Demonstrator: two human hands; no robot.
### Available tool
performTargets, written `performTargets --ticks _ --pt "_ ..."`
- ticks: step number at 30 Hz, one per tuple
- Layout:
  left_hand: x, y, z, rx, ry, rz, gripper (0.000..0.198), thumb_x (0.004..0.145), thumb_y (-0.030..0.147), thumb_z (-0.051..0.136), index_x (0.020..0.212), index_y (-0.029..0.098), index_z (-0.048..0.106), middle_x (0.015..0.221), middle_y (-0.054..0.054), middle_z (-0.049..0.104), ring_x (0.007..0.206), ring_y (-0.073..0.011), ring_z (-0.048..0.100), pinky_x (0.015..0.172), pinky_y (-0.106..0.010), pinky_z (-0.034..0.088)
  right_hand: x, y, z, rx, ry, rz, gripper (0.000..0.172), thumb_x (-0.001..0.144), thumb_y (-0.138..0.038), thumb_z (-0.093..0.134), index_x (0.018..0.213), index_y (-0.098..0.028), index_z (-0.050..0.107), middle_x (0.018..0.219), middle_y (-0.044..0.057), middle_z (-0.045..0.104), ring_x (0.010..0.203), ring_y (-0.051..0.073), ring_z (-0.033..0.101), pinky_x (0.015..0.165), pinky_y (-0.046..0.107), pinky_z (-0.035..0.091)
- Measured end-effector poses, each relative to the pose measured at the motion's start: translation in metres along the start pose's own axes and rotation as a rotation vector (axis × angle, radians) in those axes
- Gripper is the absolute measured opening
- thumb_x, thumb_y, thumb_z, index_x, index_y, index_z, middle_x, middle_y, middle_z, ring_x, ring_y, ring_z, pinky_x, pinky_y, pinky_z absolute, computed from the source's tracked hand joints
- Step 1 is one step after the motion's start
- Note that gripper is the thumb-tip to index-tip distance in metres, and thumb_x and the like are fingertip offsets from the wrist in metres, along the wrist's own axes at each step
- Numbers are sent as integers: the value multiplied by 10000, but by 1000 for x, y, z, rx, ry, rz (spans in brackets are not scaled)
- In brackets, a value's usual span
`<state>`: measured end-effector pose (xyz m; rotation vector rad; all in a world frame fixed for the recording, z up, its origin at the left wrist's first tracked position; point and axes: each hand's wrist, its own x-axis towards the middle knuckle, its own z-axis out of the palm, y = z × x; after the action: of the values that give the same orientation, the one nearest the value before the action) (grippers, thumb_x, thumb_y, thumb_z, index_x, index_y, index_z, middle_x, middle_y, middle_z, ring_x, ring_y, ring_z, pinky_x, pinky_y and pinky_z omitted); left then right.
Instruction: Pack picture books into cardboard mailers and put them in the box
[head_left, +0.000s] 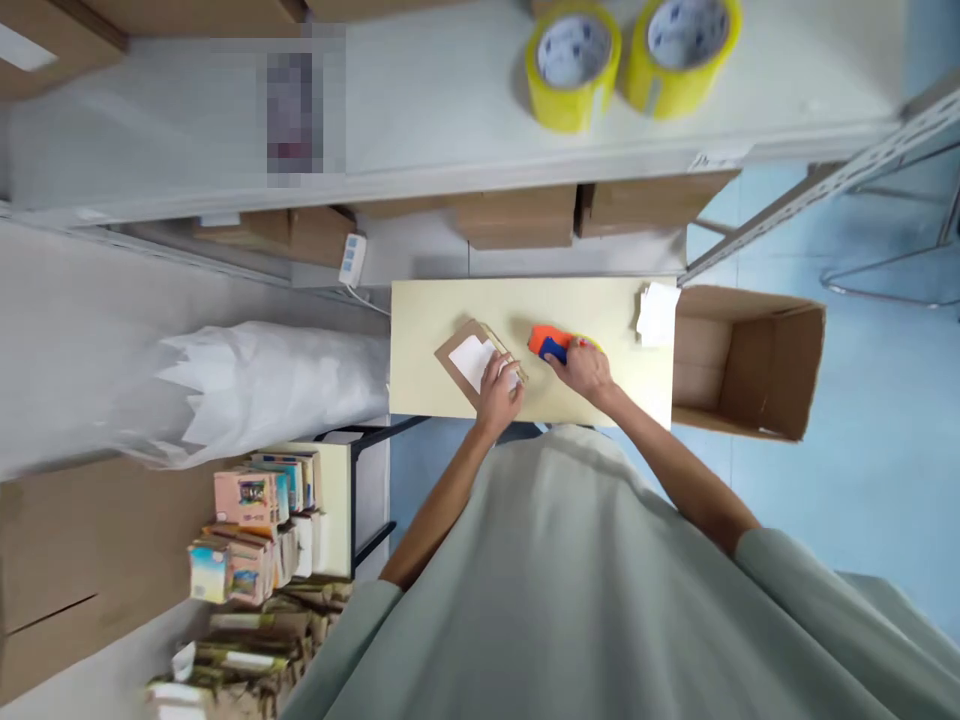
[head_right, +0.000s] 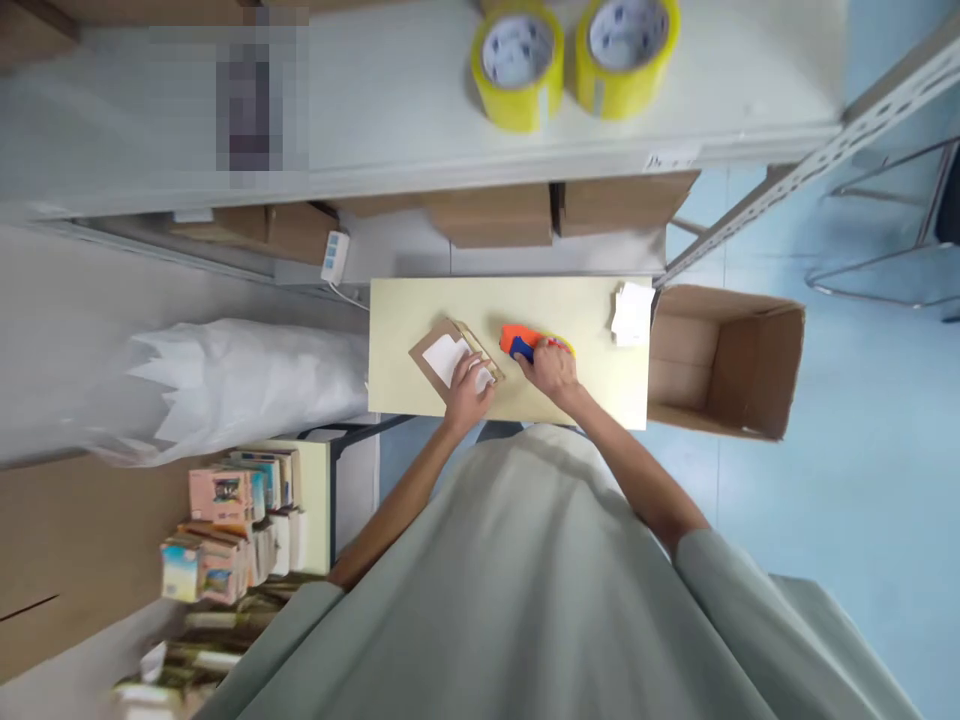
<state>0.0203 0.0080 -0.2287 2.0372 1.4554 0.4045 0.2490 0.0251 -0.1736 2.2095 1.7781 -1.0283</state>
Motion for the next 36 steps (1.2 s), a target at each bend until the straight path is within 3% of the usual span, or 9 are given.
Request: performTargets --ticks 2,5,10,14,19,22,26,30,36 --pt "4 19 -16 -13 101 130 372 1038 177 580 1391 215 691 1450 -159 732 1460 -306 666 1293 -541 545 -12 -9 -18 52 16 35 596 1173 -563 514 1447 -43 613 1317 273 818 1261 397 793 1021 407 580" --pt "20 52 -43 -33 292 302 353 1103 186 545 1424 232 684 1336 -143 765 1297 -281 727 1180 -494 607 -28 -34 -55 92 91 16 549 1155 -503 537 1469 -54 573 1233 259 836 1183 402 819 991 425 596" --pt "71 96 -93 -58 554 440 407 1142 261 566 1542 240 643 1361 -162 714 1325 -288 708 1183 -468 588 -35 -82 -126 114 330 -193 528 1105 -432 539 1481 -61 537 1123 235 836 1070 432 823 949 494 629" --pt "128 107 -132 -129 603 448 556 1176 438 531 1701 258 496 1510 -180 620 1486 -321 622 1299 -508 504 0 -114 -175 115 574 -392 535 1192 -472 369 1480 -44 512 1136 236 807 1153 431 807 1068 579 608" --pt "195 97 -179 -181 522 459 616 1166 475 578 1748 330 439 1647 -153 556 1643 -356 487 1408 -556 364 82 -155 -218 103 778 -528 647 1256 -551 175 1395 -54 564 1209 199 768 1329 405 760 1234 674 494" --pt "215 87 -196 -185 495 434 596 1161 441 593 1731 329 458 1665 -147 562 1654 -355 479 1428 -566 336 117 -175 -229 82 758 -477 707 1265 -555 155 1370 3 576 1212 222 761 1423 402 705 1302 694 413" --pt "213 68 -204 -184 480 409 573 1156 407 590 1706 293 478 1652 -165 579 1631 -346 507 1403 -555 392 138 -188 -226 49 747 -442 566 1275 -464 292 1452 -5 571 1325 258 771 1511 344 612 1370 642 332" --pt "197 47 -197 -176 473 388 554 1137 323 582 1683 266 504 1595 -164 604 1573 -318 568 1363 -526 460 150 -187 -212 -37 751 -392 495 1249 -271 271 1526 31 549 1467 287 701 1551 360 566 1388 689 283" --pt "173 9 -172 -181 367 297 525 1110 264 579 1634 261 547 1520 -154 638 1516 -306 612 1326 -516 506 151 -193 -202 -68 684 -338 533 1229 -269 245 1621 -41 525 1523 244 656 1570 357 540 1432 693 215"
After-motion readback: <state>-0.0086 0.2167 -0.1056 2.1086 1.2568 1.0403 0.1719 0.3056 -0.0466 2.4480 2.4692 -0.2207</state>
